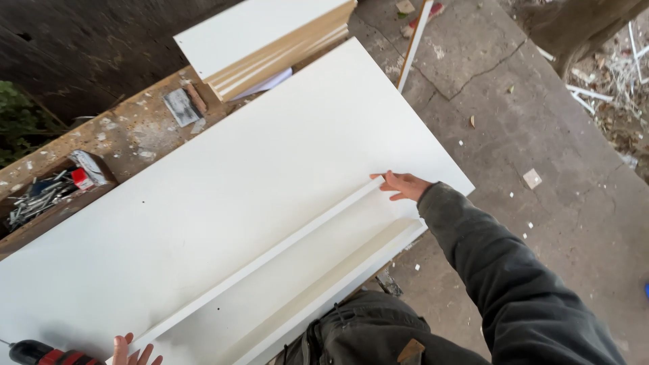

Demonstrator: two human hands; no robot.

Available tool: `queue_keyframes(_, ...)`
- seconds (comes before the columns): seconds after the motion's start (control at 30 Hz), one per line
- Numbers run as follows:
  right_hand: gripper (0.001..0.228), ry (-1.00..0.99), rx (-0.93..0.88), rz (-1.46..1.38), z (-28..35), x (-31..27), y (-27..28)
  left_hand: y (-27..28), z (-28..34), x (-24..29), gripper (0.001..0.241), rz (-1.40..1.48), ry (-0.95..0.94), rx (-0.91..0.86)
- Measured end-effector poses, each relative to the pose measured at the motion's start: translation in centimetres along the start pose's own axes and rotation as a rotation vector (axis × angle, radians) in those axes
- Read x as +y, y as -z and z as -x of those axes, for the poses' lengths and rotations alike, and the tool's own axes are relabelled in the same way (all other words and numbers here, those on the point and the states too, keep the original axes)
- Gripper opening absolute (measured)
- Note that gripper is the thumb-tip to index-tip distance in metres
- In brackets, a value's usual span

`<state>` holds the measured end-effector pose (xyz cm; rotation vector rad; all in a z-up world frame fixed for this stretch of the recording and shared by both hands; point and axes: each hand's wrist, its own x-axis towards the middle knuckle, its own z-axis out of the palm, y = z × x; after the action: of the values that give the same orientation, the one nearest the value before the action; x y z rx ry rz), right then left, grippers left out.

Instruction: The person assembles a white cabinet on an outdoor workbench. They pick a drill bit from a wooden box, fit it into a corded power drill, position white panels and wooden support strips on the cabinet, align the strips along the edges, and drive screws with the drill to attach the strips to the cabinet body.

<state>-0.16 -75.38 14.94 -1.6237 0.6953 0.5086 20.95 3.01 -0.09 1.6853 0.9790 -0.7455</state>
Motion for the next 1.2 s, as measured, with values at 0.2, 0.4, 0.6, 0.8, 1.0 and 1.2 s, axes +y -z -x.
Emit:
queue_keyframes(0.2, 0.086, 0.037, -0.103, 0.006, -0.8, 1.4, 1.1, -1.1, 0.4, 0.2, 0.084, 0.102, -0.014, 0.013)
queue_keyframes(0.4, 0.084, 0.113, -0.136, -0.012, -0.5, 1.3, 0.6, -1.3, 2.8, 0.7, 0.067, 0.139, 0.020, 0.059)
queue_keyframes(0.6, 0.082, 0.103, -0.109, -0.035, -0.4, 0.5, 0.4, -2.4, 6.1, 1.5, 0.074, 0.215, -0.028, 0.086)
queue_keyframes(0.8, 0.081, 0.083, -0.105, -0.026, -0.4, 0.0, 0.2, -6.7, 15.7, 5.4, 0.085, 0.325, -0.050, 0.128)
queue_keyframes(1.0, 0.074, 0.000, -0.140, 0.018, -0.6, -1.8, -0.5, -6.5, 15.7, 4.8, 0.070, 0.558, -0.178, -0.115)
queue_keyframes(1.2, 0.069, -0.022, -0.101, 0.005, -1.2, -3.3, -1.0, -8.0, 17.8, 7.3, 0.056, 0.601, -0.178, -0.057)
